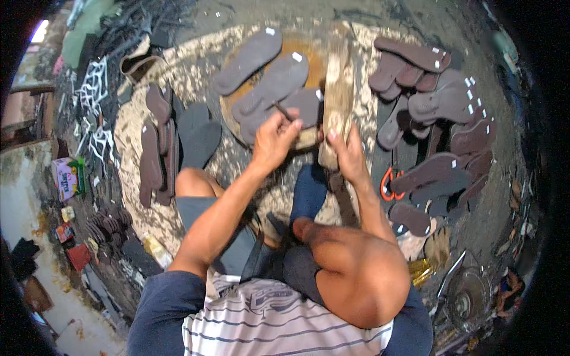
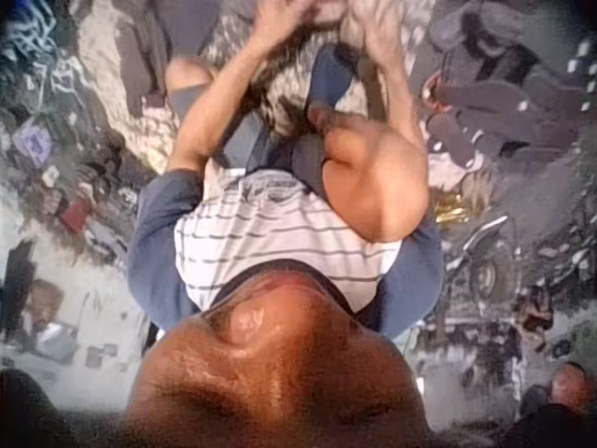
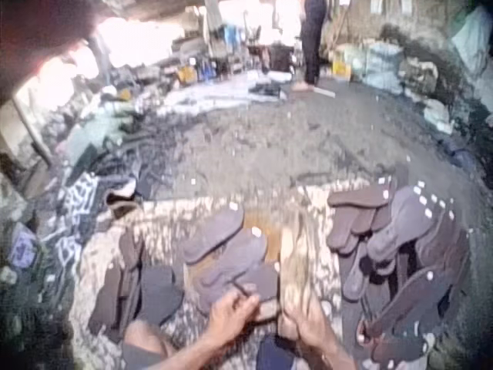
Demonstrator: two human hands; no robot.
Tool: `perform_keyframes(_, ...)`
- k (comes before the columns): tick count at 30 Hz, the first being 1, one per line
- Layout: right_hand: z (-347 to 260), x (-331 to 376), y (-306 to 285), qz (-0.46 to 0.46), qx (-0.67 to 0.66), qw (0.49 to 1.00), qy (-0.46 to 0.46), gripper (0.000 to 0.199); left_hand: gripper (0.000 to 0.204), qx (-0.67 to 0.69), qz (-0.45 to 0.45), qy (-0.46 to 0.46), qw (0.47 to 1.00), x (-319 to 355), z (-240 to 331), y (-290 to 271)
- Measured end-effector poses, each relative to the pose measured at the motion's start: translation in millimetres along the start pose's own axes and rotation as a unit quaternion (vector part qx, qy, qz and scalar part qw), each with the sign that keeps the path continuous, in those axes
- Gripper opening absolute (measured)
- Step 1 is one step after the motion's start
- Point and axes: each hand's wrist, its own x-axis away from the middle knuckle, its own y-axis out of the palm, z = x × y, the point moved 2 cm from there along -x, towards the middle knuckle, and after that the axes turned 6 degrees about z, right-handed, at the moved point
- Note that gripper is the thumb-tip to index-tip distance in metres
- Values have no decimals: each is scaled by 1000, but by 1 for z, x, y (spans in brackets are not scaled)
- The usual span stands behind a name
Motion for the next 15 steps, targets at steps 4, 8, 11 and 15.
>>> perform_keyframes(4,-27,-7,29,-10,-77,997,-27,43,26,162,46,-39,985,-1,2,29)
perform_keyframes(8,-16,-10,27,50,-27,998,-41,47,27,91,59,-17,994,-9,-6,33)
perform_keyframes(11,1,-16,-1,93,35,994,-52,52,29,162,141,-37,976,-50,-11,3)
perform_keyframes(15,8,-10,-19,24,-43,993,103,47,28,-121,71,52,989,-64,-24,-29)
